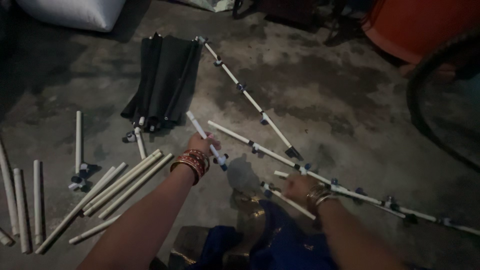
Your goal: The person assembles a furniture frame by connecting white plastic poles with blue connectors. They pick up poles and connectors from the floor, align them, and snap them together to form a cross-shaped structure.
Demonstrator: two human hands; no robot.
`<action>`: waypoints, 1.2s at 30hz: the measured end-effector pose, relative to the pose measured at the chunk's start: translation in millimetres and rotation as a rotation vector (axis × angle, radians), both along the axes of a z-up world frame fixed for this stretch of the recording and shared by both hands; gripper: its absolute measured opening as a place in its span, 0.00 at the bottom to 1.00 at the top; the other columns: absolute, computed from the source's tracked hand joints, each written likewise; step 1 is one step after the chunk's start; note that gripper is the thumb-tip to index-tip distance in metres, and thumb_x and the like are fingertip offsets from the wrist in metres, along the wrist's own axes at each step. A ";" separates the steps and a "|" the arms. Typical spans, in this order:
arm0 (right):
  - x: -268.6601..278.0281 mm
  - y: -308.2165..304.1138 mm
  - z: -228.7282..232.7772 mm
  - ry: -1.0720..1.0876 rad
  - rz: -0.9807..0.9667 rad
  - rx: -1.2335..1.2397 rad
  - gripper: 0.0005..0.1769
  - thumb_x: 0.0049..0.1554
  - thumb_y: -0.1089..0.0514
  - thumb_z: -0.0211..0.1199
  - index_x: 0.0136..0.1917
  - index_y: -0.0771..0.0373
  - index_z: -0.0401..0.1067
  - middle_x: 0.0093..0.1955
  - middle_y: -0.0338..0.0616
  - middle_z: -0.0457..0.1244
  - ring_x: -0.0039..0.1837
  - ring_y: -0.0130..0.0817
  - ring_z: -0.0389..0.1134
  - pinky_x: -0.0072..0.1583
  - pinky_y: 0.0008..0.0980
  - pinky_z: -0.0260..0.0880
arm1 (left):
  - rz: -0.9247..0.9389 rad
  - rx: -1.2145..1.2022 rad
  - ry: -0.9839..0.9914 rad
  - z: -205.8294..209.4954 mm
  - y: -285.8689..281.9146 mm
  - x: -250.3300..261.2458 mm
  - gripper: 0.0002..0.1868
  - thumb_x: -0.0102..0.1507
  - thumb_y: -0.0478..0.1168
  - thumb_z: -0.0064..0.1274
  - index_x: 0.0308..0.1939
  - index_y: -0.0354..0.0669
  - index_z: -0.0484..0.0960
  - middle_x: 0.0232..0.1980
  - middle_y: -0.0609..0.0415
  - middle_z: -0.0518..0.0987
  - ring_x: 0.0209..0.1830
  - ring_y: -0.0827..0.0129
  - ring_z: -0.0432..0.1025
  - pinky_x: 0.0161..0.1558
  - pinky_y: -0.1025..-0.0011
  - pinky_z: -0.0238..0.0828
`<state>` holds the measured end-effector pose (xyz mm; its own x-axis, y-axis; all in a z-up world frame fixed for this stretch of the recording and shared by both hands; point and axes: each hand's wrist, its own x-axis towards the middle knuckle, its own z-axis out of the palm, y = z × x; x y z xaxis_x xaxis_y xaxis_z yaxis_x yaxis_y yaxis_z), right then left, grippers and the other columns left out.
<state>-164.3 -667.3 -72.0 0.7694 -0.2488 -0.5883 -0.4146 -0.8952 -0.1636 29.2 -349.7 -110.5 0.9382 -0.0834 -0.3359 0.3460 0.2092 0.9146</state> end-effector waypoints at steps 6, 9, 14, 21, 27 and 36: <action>6.8 9.1 -52.2 -0.020 0.247 0.068 0.08 0.56 0.55 0.59 0.49 0.54 0.76 0.46 0.45 0.70 0.49 0.39 0.70 0.52 0.40 0.69 | -0.012 0.018 -0.001 15.6 3.5 -7.9 0.15 0.67 0.34 0.50 0.55 0.28 0.73 0.40 0.39 0.83 0.39 0.54 0.81 0.42 0.62 0.80; 42.4 4.2 -43.8 -0.261 0.254 0.220 0.13 0.55 0.59 0.57 0.52 0.57 0.76 0.49 0.46 0.71 0.50 0.37 0.72 0.54 0.39 0.72 | -0.063 0.103 -0.062 19.7 17.3 -6.4 0.14 0.68 0.36 0.46 0.55 0.29 0.74 0.39 0.43 0.84 0.39 0.57 0.81 0.41 0.61 0.81; 79.1 29.7 32.2 -0.253 0.070 0.692 0.18 0.60 0.60 0.58 0.63 0.67 0.68 0.52 0.52 0.73 0.52 0.40 0.74 0.55 0.41 0.75 | 0.021 -0.209 -0.031 21.3 39.1 -8.0 0.11 0.68 0.33 0.47 0.52 0.29 0.71 0.37 0.41 0.78 0.36 0.53 0.78 0.41 0.52 0.82; 55.4 118.4 125.5 -0.256 -0.029 0.952 0.24 0.60 0.65 0.52 0.70 0.66 0.57 0.50 0.58 0.70 0.52 0.43 0.76 0.55 0.44 0.77 | 0.074 -0.269 -0.093 73.8 96.2 -46.8 0.10 0.69 0.34 0.47 0.51 0.31 0.69 0.37 0.41 0.81 0.37 0.51 0.79 0.44 0.52 0.83; 44.5 173.9 144.9 -0.294 0.158 0.733 0.18 0.60 0.64 0.53 0.63 0.63 0.65 0.49 0.53 0.73 0.49 0.37 0.76 0.47 0.39 0.76 | 0.074 -0.448 -0.149 121.4 141.5 -90.9 0.13 0.67 0.30 0.49 0.54 0.32 0.68 0.38 0.41 0.77 0.37 0.50 0.79 0.43 0.48 0.84; 35.2 219.4 170.4 -0.453 0.297 0.559 0.22 0.62 0.40 0.56 0.46 0.62 0.68 0.37 0.41 0.65 0.38 0.32 0.67 0.43 0.37 0.71 | 0.045 -0.285 -0.319 164.1 200.2 -128.7 0.34 0.62 0.22 0.45 0.71 0.39 0.55 0.43 0.35 0.79 0.39 0.43 0.82 0.41 0.50 0.87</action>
